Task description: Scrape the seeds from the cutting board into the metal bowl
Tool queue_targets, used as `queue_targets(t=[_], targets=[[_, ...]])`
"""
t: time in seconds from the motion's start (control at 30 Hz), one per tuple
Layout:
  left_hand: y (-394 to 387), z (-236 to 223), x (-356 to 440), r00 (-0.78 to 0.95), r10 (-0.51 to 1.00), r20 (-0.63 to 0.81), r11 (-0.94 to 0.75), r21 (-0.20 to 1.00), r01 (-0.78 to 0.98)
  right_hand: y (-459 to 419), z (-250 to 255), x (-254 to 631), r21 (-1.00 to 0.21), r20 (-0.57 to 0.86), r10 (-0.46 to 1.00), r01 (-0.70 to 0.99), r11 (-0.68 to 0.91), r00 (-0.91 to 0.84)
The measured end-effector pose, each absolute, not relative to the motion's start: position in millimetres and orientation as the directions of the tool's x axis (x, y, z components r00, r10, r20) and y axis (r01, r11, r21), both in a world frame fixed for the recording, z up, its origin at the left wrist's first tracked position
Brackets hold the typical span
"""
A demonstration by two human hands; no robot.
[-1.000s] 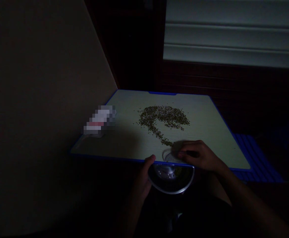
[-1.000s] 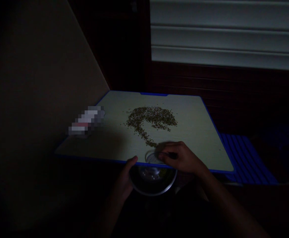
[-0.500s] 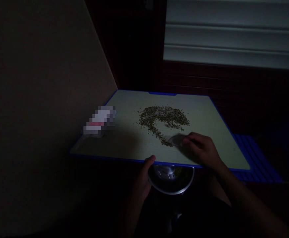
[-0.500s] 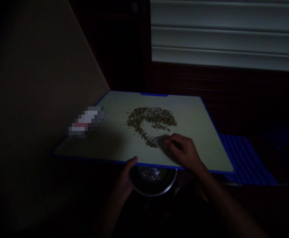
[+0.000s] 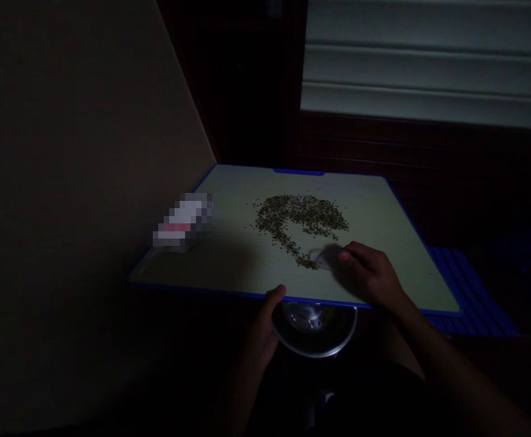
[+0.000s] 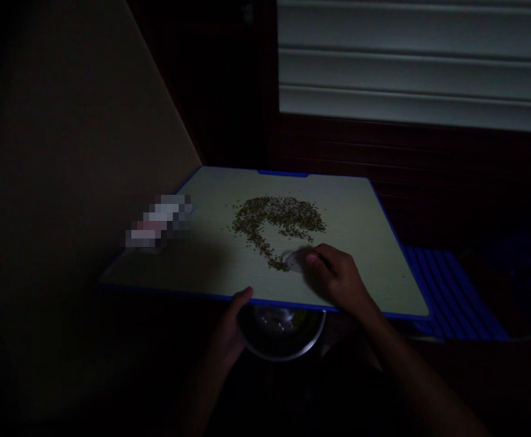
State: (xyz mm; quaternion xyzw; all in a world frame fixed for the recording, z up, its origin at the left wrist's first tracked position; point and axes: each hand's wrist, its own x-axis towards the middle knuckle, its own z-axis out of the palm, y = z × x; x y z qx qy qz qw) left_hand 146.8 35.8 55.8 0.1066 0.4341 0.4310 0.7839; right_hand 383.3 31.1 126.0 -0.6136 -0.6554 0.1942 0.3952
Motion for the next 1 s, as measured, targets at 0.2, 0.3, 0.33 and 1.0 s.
queue_targets(t=[0.2,0.3,0.33,1.0], targets=[[35.5,55.5,146.9,0.237,0.764,-0.599,0.608,0.547,-0.576,30.1,125.0,385.3,-0.739,0.259,0.958,0.663,0.116,0.120],[35.7,55.7,147.2,0.229,0.764,-0.603,0.602,0.540,-0.588,29.9,124.3,386.1,-0.741,0.250,0.961,0.663,0.109,0.121],[35.9,55.7,147.3,0.230,0.764,-0.602,0.602,0.538,-0.590,30.0,124.1,386.2,-0.742,0.248,0.962,0.661,0.111,0.117],[37.0,49.7,147.0,0.233,0.787,-0.571,0.578,0.552,-0.601,25.3,129.1,380.8,-0.689,0.280,0.947,0.653,0.314,-0.159]])
